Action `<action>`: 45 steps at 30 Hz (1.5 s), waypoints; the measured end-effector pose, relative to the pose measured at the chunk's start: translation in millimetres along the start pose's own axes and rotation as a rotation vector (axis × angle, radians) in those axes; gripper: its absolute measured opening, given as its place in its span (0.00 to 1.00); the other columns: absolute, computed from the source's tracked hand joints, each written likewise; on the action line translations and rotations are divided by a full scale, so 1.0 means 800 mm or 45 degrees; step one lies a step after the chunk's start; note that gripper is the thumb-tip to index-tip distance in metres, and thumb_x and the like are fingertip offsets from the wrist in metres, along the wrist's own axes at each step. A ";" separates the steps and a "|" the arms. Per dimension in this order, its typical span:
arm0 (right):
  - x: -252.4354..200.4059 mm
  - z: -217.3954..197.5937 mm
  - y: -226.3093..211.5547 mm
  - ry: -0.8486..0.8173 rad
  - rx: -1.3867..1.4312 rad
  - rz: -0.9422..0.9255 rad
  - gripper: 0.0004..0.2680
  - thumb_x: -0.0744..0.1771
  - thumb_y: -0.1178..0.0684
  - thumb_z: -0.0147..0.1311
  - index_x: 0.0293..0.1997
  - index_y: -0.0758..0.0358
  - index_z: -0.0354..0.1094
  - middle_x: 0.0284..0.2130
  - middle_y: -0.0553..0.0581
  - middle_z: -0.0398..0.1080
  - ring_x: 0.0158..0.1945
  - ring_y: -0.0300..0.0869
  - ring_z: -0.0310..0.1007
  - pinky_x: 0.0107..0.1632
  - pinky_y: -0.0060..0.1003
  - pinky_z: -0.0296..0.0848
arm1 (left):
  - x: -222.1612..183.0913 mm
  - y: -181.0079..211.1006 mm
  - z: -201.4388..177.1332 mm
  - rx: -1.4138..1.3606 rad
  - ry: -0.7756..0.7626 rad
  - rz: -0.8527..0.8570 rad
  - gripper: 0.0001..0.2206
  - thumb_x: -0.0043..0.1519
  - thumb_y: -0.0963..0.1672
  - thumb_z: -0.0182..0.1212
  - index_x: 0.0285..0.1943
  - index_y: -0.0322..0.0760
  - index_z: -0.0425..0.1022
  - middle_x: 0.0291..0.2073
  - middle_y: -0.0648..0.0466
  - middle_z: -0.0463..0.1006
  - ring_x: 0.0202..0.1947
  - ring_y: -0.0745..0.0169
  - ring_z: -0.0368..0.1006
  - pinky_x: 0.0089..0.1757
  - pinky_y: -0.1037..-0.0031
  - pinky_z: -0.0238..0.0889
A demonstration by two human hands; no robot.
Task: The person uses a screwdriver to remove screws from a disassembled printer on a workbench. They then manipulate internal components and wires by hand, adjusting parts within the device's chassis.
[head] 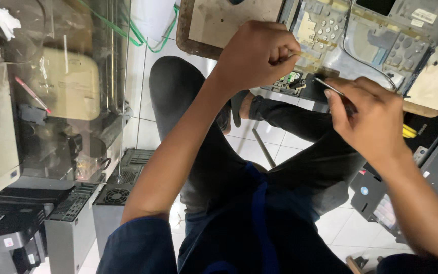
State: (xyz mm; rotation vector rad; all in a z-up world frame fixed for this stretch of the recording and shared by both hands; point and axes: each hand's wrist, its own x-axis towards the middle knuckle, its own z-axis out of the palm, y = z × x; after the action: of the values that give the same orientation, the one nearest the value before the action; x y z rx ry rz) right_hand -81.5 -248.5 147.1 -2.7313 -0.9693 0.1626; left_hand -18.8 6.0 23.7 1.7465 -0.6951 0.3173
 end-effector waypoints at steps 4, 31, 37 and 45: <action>-0.033 0.032 0.010 0.145 0.184 0.110 0.11 0.74 0.60 0.69 0.62 0.79 0.81 0.34 0.62 0.75 0.33 0.44 0.71 0.42 0.41 0.77 | 0.006 0.002 -0.006 -0.115 -0.020 -0.013 0.03 0.62 0.37 0.72 0.38 0.36 0.85 0.17 0.58 0.77 0.22 0.71 0.77 0.33 0.77 0.75; 0.000 0.102 -0.041 0.626 -0.113 -0.082 0.06 0.73 0.55 0.59 0.49 0.67 0.78 0.42 0.59 0.73 0.41 0.52 0.78 0.39 0.42 0.74 | 0.008 0.018 -0.010 -0.039 0.084 -0.133 0.02 0.57 0.41 0.74 0.35 0.45 0.88 0.25 0.62 0.85 0.23 0.78 0.78 0.29 0.83 0.75; -0.003 0.055 -0.051 0.659 0.041 -0.075 0.07 0.70 0.58 0.64 0.49 0.74 0.79 0.43 0.65 0.70 0.43 0.55 0.75 0.45 0.47 0.74 | -0.039 0.060 0.025 -0.377 0.580 -0.529 0.15 0.69 0.48 0.67 0.63 0.47 0.80 0.63 0.53 0.77 0.53 0.66 0.79 0.47 0.83 0.82; 0.003 -0.017 -0.066 0.577 0.158 -0.114 0.06 0.71 0.61 0.70 0.49 0.76 0.80 0.43 0.68 0.76 0.45 0.55 0.76 0.49 0.46 0.75 | -0.035 0.135 0.067 -1.409 0.783 -0.668 0.36 0.69 0.45 0.62 0.87 0.43 0.50 0.84 0.45 0.52 0.78 0.51 0.56 0.70 0.60 0.58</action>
State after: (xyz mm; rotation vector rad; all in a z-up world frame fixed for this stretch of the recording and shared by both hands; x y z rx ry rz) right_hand -109.1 -209.8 173.7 -2.4451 -0.9073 -0.3824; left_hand -113.6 -53.3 77.2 0.6434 0.0938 0.0510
